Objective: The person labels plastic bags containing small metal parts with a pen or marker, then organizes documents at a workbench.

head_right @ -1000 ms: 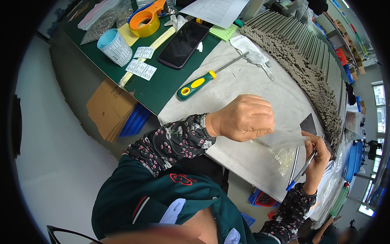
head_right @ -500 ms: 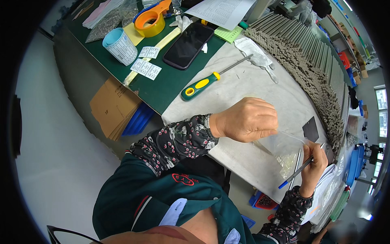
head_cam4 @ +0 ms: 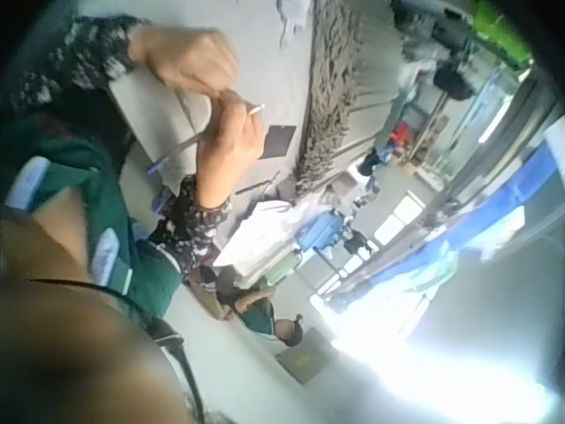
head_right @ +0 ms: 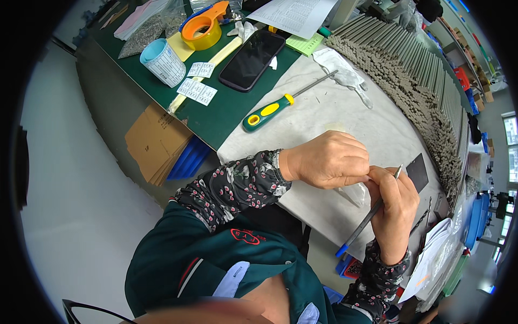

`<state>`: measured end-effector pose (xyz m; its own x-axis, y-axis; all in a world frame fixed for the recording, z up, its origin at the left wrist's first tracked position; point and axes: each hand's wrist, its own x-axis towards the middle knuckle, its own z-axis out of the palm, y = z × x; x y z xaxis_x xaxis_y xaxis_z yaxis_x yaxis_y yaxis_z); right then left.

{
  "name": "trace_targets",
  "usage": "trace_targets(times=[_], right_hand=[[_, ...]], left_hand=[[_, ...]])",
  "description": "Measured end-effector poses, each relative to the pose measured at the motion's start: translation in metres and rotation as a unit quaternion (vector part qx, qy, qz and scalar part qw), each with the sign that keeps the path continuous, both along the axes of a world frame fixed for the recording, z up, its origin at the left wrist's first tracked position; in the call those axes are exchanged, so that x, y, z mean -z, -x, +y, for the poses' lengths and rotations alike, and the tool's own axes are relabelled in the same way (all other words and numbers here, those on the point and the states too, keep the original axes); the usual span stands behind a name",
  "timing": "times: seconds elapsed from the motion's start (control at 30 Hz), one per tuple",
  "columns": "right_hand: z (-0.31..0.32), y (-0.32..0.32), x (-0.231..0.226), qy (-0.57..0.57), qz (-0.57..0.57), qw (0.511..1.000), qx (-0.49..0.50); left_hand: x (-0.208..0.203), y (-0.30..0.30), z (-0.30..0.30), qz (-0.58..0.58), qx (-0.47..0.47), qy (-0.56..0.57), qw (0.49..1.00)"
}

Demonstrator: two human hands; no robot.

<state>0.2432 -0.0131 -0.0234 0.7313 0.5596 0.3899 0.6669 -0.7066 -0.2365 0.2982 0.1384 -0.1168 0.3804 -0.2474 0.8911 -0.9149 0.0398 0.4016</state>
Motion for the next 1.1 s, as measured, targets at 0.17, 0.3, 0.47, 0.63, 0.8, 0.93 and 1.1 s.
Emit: trace_targets(times=[0.17, 0.3, 0.47, 0.63, 0.8, 0.93, 1.1], right_hand=[[-0.017, -0.003, 0.01, -0.014, 0.003, 1.0, -0.009], [-0.049, 0.005, 0.016, -0.017, 0.011, 0.998, 0.066], [-0.098, 0.021, 0.022, -0.009, 0.024, 0.985, 0.171], [-0.091, 0.024, 0.007, -0.101, -0.029, 0.98, 0.17], [-0.077, 0.036, -0.02, -0.246, -0.135, 0.951, 0.126], [-0.072, 0.023, -0.03, -0.301, -0.134, 0.937, 0.113], [-0.077, -0.043, 0.01, -0.286, 0.0, 0.947, 0.147]], left_hand=[[0.0, 0.003, 0.0, -0.024, 0.007, 0.0, 1.0], [-0.001, -0.002, 0.002, -0.016, 0.019, 0.017, 1.0], [-0.005, -0.005, 0.007, 0.045, 0.019, 0.032, 0.998], [-0.014, -0.008, 0.015, 0.119, 0.047, 0.008, 0.992], [-0.062, -0.006, 0.018, -0.001, -0.01, 0.083, 0.997], [-0.084, -0.007, 0.022, -0.013, -0.048, 0.091, 0.995], [-0.046, -0.039, 0.031, 0.182, -0.093, -0.021, 0.979]])
